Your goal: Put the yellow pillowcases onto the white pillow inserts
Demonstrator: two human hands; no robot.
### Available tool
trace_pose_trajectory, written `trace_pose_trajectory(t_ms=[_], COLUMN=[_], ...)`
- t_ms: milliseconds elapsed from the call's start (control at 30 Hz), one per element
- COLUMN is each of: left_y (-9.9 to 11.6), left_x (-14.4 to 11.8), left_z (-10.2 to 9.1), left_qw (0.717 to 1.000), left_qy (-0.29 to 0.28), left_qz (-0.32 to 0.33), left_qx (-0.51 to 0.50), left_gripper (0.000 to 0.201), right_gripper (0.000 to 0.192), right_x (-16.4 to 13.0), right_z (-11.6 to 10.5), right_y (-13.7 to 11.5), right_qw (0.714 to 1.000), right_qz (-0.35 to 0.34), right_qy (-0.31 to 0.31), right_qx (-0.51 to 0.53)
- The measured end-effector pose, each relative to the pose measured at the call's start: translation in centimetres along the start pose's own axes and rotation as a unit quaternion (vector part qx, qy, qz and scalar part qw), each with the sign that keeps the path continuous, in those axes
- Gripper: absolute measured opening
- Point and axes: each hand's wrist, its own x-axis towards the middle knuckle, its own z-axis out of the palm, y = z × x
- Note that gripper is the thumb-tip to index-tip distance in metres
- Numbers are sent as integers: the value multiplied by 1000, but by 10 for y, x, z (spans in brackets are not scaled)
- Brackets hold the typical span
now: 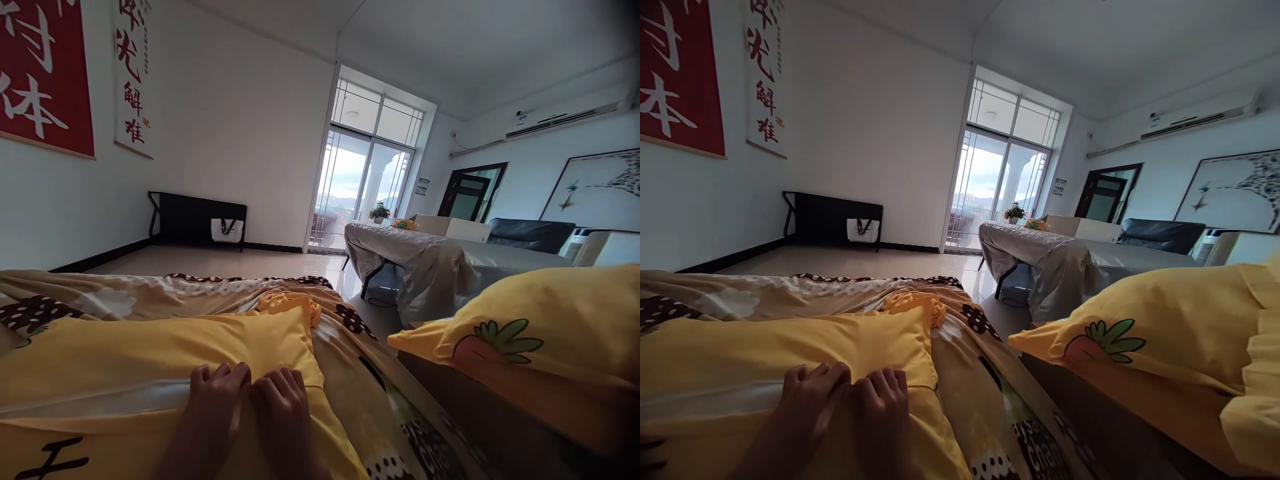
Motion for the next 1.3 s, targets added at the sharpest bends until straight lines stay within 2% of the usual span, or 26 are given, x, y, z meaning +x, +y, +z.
trace_pose_trajectory(t_ms=[133,267,400,500,600,667,733,867,967,1100,1200,1300], left_y=[-1,-4,-26,-56,-81,-87,-87,-79,-77,-82,-86,-87], left_x=[-1,2,1,-8,-22,-29,-32,-29,-29,-30,-29,-27], left_z=[-8,-11,-18,-23,-18,-10,-3,-3,-10,-20,-22,-21], left_qw=[999,998,999,998,996,991,988,990,992,991,992,994], left_qy=[-31,-55,-51,0,84,131,152,124,89,43,12,-1], left_qz=[-19,-15,3,4,2,15,26,18,7,-4,-9,-19], left_qx=[-35,-41,15,56,32,5,-22,-61,-87,-123,-125,-111], left_gripper=[26,27,33,30,25,23,25,31,34,34,31,31], right_gripper=[25,23,20,22,23,22,19,15,17,16,20,23], right_x=[1,3,4,4,5,6,8,17,31,46,46,40], right_z=[-4,-7,-4,-2,-6,-11,-16,-12,7,35,43,41], right_y=[4,6,9,10,10,10,10,-1,-27,-63,-71,-66], right_qw=[1000,999,999,999,998,997,995,990,984,963,966,970], right_qz=[-23,-39,-42,-46,-55,-60,-71,-78,-67,-63,-25,-30], right_qy=[3,12,19,20,-17,-46,-62,-92,-125,-214,-200,-201], right_qx=[-7,-21,-18,-17,-22,-21,-25,-69,-105,-148,-161,-136])
